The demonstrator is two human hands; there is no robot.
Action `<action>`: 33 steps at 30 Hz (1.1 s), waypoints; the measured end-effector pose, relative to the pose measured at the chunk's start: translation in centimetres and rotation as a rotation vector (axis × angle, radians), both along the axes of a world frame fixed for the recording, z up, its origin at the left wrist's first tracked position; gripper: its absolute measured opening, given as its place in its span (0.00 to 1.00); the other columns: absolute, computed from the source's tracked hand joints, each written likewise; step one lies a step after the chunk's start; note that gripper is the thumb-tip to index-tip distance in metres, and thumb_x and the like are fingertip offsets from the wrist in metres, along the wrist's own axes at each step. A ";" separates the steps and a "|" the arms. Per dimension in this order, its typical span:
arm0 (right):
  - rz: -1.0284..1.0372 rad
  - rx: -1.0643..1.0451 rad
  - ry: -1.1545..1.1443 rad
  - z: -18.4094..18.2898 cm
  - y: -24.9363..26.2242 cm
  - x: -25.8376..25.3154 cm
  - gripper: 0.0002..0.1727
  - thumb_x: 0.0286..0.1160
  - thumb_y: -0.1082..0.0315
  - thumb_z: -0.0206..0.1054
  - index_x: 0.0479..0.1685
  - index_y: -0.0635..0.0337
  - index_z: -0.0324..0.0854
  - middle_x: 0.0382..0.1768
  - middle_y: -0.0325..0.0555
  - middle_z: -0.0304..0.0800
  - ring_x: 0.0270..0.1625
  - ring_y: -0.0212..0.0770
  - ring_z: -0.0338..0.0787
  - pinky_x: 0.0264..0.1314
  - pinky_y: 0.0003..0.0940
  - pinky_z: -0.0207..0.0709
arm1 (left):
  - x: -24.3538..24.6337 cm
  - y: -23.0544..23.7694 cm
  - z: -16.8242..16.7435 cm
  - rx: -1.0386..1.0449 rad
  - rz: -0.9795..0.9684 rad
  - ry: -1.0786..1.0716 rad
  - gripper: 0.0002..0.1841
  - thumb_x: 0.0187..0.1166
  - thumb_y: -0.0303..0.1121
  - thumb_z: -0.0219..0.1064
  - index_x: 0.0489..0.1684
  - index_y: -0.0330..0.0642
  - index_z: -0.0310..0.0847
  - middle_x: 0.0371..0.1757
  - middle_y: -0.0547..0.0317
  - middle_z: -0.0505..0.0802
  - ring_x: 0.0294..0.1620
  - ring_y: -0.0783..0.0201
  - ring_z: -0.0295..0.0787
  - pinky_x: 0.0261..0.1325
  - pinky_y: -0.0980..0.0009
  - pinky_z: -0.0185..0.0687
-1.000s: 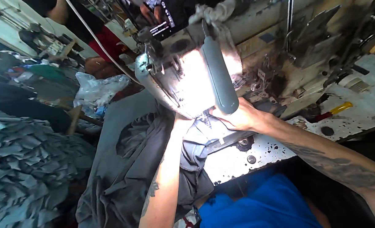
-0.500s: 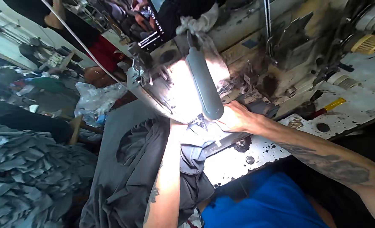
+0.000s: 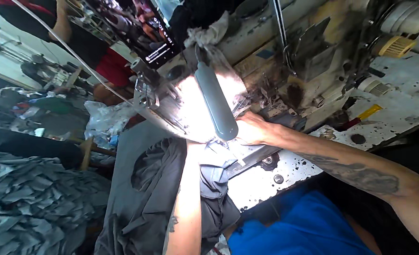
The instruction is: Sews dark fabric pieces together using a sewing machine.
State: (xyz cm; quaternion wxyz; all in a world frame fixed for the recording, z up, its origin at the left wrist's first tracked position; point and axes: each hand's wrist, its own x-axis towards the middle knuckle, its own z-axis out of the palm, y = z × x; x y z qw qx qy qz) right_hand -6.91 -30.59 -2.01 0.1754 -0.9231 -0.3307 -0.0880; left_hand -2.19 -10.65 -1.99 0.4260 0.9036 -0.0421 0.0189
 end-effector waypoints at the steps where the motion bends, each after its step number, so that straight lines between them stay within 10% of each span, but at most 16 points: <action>1: -0.001 0.039 -0.031 -0.2 -0.1 0.0 0.11 0.79 0.70 0.62 0.50 0.66 0.86 0.48 0.63 0.90 0.46 0.66 0.90 0.44 0.62 0.75 | -0.2 -0.2 0.1 -0.030 0.011 -0.001 0.16 0.84 0.19 0.58 0.68 0.21 0.69 0.55 0.45 0.83 0.51 0.74 0.80 0.59 0.80 0.75; 5: -0.096 0.278 -0.320 -2.5 -0.6 -1.3 0.14 0.70 0.62 0.66 0.46 0.62 0.89 0.36 0.55 0.90 0.31 0.58 0.91 0.26 0.54 0.76 | -0.6 1.3 -1.0 -0.099 0.060 -0.143 0.24 0.83 0.20 0.60 0.76 0.20 0.62 0.65 0.40 0.82 0.61 0.70 0.79 0.68 0.76 0.73; 8: -0.202 0.417 -0.312 -3.5 -0.4 -5.1 0.14 0.55 0.60 0.76 0.37 0.58 0.86 0.25 0.46 0.87 0.25 0.48 0.89 0.22 0.49 0.77 | -1.6 4.0 -0.6 -0.044 0.080 -0.404 0.19 0.79 0.26 0.66 0.65 0.26 0.77 0.55 0.44 0.92 0.55 0.64 0.89 0.62 0.64 0.84; 12: -0.164 0.648 -0.069 -3.7 2.6 -9.0 0.23 0.62 0.74 0.69 0.61 0.64 0.89 0.54 0.59 0.91 0.41 0.51 0.94 0.37 0.50 0.86 | -7.0 7.1 0.6 0.347 -0.078 -0.581 0.21 0.78 0.30 0.61 0.68 0.30 0.83 0.70 0.35 0.87 0.72 0.40 0.84 0.72 0.42 0.77; 14: -0.196 0.700 0.001 -3.7 3.9 -8.9 0.23 0.71 0.74 0.64 0.67 0.65 0.86 0.64 0.60 0.89 0.49 0.52 0.94 0.48 0.49 0.87 | -8.1 7.5 0.3 0.455 -0.273 -0.619 0.21 0.79 0.38 0.61 0.66 0.38 0.88 0.68 0.44 0.91 0.73 0.44 0.85 0.77 0.39 0.71; 18: -0.270 0.683 0.070 -3.3 4.8 -9.3 0.25 0.71 0.62 0.70 0.69 0.62 0.86 0.54 0.59 0.92 0.46 0.53 0.92 0.48 0.52 0.83 | -6.6 8.4 1.0 0.709 -0.496 -0.537 0.26 0.80 0.54 0.62 0.46 0.38 0.93 0.41 0.45 0.94 0.52 0.43 0.91 0.77 0.37 0.64; 20: -0.236 0.693 0.097 -3.0 4.4 -8.7 0.26 0.70 0.61 0.71 0.68 0.61 0.86 0.58 0.59 0.90 0.52 0.52 0.91 0.55 0.50 0.83 | -6.6 8.7 2.4 0.718 -0.596 -0.666 0.22 0.78 0.50 0.64 0.25 0.39 0.88 0.32 0.49 0.91 0.46 0.47 0.91 0.70 0.43 0.72; 24: 0.033 0.745 0.134 -3.7 3.6 -6.4 0.20 0.74 0.68 0.69 0.64 0.68 0.86 0.62 0.60 0.89 0.64 0.47 0.88 0.71 0.39 0.78 | -10.2 6.5 5.9 0.609 -0.863 -0.752 0.17 0.78 0.42 0.64 0.19 0.43 0.84 0.27 0.55 0.90 0.40 0.56 0.91 0.71 0.55 0.75; 28: 0.162 0.803 0.219 -4.3 3.7 -6.6 0.09 0.71 0.72 0.68 0.41 0.70 0.89 0.38 0.49 0.90 0.43 0.27 0.85 0.50 0.21 0.77 | -11.6 4.9 8.0 0.771 -0.932 -0.810 0.16 0.77 0.42 0.64 0.19 0.44 0.84 0.20 0.56 0.87 0.28 0.55 0.88 0.53 0.52 0.77; 33: 0.134 0.931 0.464 -4.1 4.2 -8.0 0.11 0.77 0.67 0.69 0.44 0.68 0.86 0.30 0.36 0.85 0.26 0.17 0.79 0.32 0.13 0.75 | -10.5 6.0 9.5 0.938 -0.906 -0.751 0.17 0.75 0.45 0.66 0.20 0.43 0.84 0.19 0.56 0.86 0.28 0.54 0.86 0.48 0.51 0.75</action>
